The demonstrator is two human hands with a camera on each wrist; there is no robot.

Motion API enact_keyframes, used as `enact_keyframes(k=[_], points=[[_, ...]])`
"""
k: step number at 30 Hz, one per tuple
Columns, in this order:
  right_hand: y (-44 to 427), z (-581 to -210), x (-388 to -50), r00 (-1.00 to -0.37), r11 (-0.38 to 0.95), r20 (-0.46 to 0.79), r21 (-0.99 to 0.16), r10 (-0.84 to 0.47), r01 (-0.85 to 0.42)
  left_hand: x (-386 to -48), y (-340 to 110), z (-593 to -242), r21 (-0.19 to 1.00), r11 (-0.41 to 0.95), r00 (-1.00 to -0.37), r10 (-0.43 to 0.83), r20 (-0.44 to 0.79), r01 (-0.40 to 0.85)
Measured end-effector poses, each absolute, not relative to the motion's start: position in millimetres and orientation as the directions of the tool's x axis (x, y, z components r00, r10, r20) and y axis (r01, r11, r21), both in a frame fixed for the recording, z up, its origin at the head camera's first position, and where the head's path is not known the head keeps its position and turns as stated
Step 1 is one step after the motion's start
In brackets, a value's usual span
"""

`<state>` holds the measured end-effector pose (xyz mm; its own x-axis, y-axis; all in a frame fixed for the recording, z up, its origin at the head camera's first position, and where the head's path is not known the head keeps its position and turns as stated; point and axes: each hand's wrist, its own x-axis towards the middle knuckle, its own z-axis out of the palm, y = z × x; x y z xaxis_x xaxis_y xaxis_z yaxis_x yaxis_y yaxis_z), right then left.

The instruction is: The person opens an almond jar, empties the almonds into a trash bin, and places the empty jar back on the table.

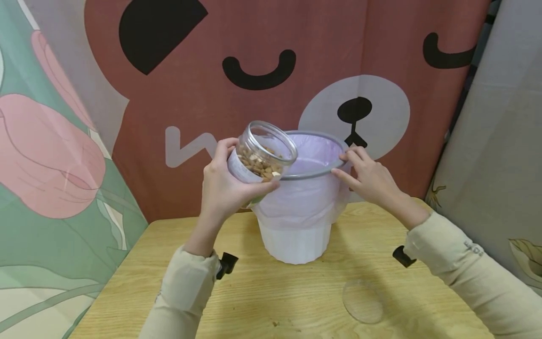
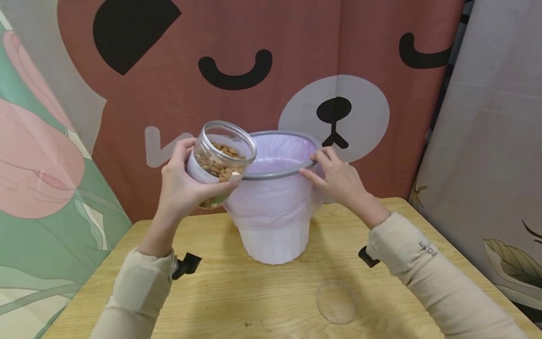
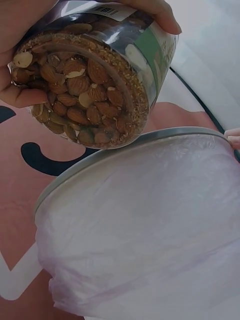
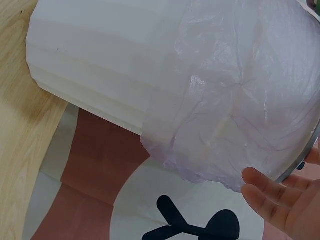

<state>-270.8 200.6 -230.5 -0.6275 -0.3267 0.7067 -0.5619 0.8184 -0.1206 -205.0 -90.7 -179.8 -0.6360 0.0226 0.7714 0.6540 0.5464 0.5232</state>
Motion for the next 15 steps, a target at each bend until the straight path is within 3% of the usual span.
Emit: enact_keyframes(k=[15], points=[[201.2,-231.9,-272.3,-0.617,0.811,0.714,-0.118,-0.332,-0.573,-213.6,-88.1,-166.7,0.475,0.645,-0.631,0.014,0.776,0.599]])
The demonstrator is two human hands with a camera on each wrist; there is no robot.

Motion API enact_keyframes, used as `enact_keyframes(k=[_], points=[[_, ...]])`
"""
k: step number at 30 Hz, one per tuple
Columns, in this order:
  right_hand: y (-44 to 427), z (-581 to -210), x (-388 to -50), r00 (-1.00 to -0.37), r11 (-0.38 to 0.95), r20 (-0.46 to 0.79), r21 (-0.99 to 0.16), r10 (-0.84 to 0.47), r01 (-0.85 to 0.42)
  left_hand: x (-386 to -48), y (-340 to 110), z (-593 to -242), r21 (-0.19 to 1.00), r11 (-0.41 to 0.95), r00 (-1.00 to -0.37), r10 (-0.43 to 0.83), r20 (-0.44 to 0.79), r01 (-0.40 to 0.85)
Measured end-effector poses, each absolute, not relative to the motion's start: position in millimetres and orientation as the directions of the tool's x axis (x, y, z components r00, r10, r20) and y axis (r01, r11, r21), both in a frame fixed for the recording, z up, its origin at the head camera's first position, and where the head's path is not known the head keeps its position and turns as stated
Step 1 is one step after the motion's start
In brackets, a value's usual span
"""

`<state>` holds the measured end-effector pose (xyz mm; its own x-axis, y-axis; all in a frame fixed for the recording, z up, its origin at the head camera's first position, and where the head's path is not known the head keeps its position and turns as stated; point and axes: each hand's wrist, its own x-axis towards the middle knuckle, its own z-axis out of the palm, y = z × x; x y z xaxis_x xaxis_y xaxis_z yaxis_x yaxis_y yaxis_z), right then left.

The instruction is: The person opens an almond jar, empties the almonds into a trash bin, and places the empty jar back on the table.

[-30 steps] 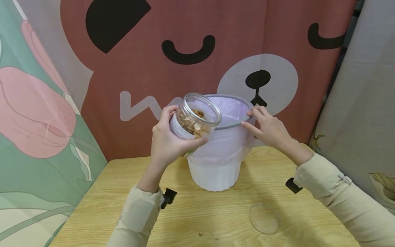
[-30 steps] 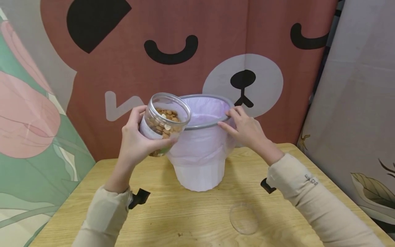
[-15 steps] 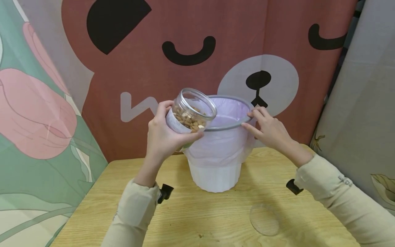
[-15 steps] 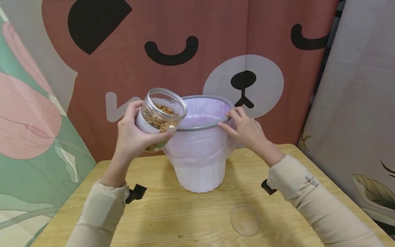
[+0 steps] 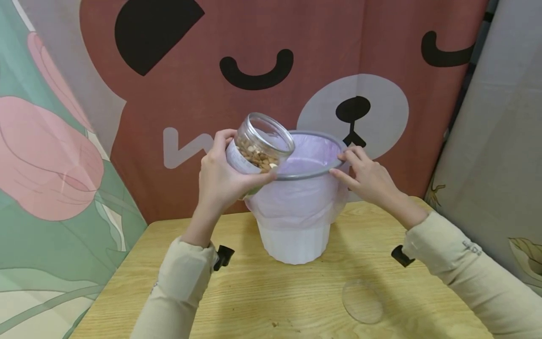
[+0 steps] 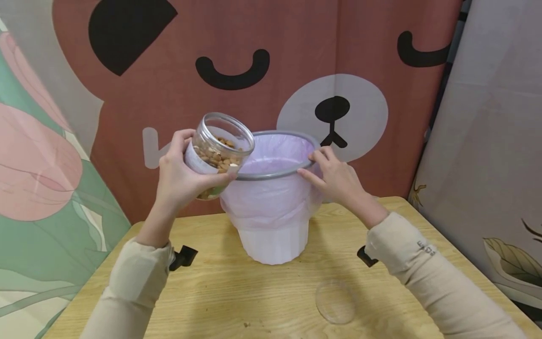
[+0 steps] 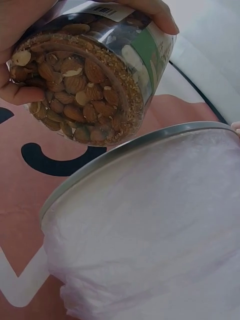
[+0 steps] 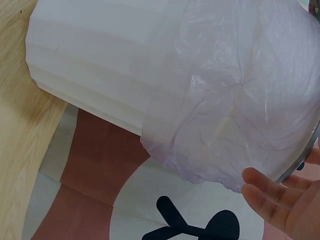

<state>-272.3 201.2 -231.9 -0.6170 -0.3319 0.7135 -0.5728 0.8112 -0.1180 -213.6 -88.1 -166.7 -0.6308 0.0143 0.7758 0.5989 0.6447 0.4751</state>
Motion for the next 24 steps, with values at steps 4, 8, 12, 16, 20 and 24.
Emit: enact_keyframes(k=[4,8,12,16,20,24], points=[[200.8,-232.5,-272.6,-0.609,0.808,0.719,-0.115,-0.334,-0.578,-215.3,-89.1,-160.8,0.469,0.672,-0.643,0.014,0.766,0.573],[200.6,-232.7,-272.8,-0.611,0.808,0.718,-0.115,-0.334,-0.577,-216.6,-90.5,-154.3,0.467,0.701,-0.666,0.016,0.746,0.539],[200.8,-233.0,-272.5,-0.614,0.810,0.717,-0.118,-0.331,-0.575,-219.6,-92.1,-148.7,0.456,0.726,-0.677,0.018,0.736,0.514],[200.9,-233.4,-272.2,-0.613,0.809,0.718,-0.121,-0.329,-0.576,-223.1,-93.4,-145.6,0.445,0.739,-0.675,0.018,0.738,0.506],[200.9,-233.5,-272.3,-0.610,0.807,0.720,-0.120,-0.330,-0.578,-224.7,-94.4,-144.7,0.434,0.752,-0.677,0.022,0.736,0.496],[200.6,-233.4,-273.0,-0.609,0.807,0.722,-0.120,-0.329,-0.578,-226.0,-94.8,-144.4,0.424,0.766,-0.678,0.021,0.735,0.484]])
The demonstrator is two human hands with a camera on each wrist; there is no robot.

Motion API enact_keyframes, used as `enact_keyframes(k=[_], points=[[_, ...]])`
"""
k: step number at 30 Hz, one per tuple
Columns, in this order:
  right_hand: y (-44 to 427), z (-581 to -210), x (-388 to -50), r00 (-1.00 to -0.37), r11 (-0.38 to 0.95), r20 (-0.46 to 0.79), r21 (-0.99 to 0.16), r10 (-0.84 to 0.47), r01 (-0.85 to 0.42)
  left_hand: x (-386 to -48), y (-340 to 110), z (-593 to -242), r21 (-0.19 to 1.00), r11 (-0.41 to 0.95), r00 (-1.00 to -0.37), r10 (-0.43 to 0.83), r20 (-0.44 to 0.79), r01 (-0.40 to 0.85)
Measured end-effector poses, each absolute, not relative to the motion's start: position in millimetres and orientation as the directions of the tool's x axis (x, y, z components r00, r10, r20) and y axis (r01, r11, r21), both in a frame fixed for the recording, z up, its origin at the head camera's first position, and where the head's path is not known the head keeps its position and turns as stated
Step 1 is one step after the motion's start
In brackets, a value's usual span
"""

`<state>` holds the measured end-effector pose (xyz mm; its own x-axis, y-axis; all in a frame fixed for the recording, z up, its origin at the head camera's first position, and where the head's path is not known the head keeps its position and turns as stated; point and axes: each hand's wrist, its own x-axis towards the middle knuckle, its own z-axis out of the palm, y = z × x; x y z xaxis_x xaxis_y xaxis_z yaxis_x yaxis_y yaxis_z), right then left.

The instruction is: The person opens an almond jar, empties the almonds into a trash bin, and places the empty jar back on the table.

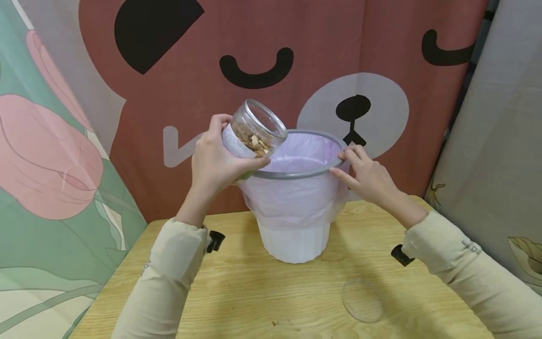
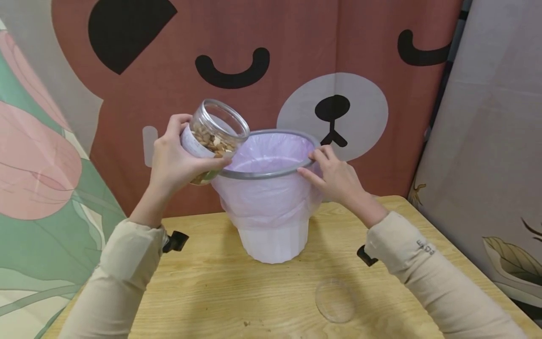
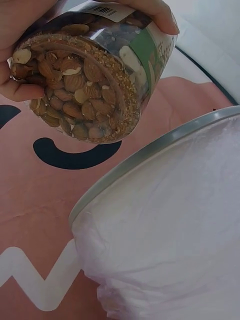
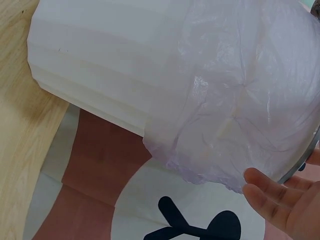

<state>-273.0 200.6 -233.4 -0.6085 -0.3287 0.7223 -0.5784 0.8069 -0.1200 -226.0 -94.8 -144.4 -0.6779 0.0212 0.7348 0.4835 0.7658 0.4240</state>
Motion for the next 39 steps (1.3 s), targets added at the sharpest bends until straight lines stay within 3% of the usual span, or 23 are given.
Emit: enact_keyframes(k=[23,39], points=[[200.9,-233.5,-271.9,-0.630,0.813,0.706,-0.133,-0.324,-0.567,-233.4,-101.4,-143.1,0.356,0.837,-0.709,0.051,0.704,0.414],[200.1,-234.1,-272.2,-0.623,0.817,0.712,-0.122,-0.324,-0.564,-242.1,-103.8,-138.6,0.269,0.891,-0.688,0.065,0.722,0.367]])
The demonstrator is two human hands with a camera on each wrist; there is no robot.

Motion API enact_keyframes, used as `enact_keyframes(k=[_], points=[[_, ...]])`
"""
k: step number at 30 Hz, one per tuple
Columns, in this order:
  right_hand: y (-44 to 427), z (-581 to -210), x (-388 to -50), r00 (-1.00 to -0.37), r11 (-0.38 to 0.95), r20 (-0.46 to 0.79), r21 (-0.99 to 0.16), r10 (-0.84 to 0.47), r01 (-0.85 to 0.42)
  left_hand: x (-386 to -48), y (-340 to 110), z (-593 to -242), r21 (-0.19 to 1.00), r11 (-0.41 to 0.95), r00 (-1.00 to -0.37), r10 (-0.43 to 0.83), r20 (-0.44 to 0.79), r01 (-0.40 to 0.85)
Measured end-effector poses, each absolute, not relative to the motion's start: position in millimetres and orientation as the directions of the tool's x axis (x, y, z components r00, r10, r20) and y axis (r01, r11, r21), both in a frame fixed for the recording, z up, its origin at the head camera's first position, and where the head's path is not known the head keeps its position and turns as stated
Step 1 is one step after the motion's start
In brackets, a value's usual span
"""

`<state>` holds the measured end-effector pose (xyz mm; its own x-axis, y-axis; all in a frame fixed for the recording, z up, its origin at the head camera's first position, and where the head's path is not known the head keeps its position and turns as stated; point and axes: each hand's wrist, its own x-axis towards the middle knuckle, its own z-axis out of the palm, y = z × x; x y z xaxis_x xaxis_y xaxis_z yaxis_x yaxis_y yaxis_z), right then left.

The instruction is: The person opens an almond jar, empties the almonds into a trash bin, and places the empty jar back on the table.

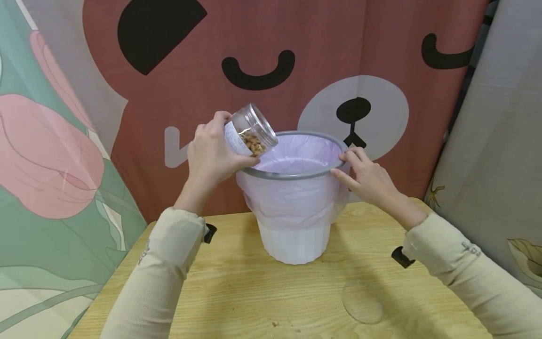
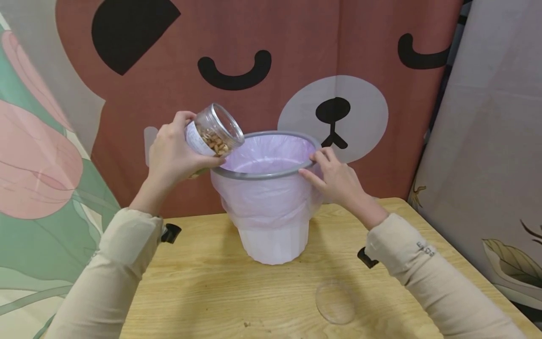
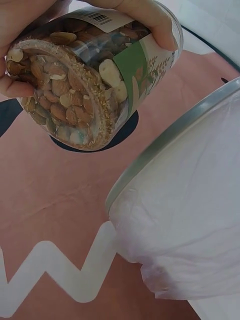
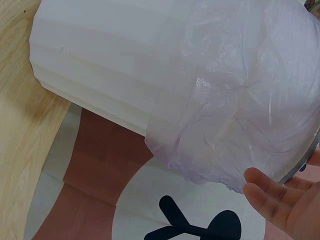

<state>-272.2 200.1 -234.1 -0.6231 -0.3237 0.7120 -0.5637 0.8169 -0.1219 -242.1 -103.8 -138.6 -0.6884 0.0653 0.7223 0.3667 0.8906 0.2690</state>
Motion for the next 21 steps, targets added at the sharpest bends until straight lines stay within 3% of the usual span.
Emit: enact_keyframes(k=[21], points=[[200.7,-236.2,-273.1,-0.611,0.810,0.721,-0.120,-0.326,-0.574,-249.7,-107.7,-139.8,0.204,0.926,-0.732,0.103,0.674,0.318]])
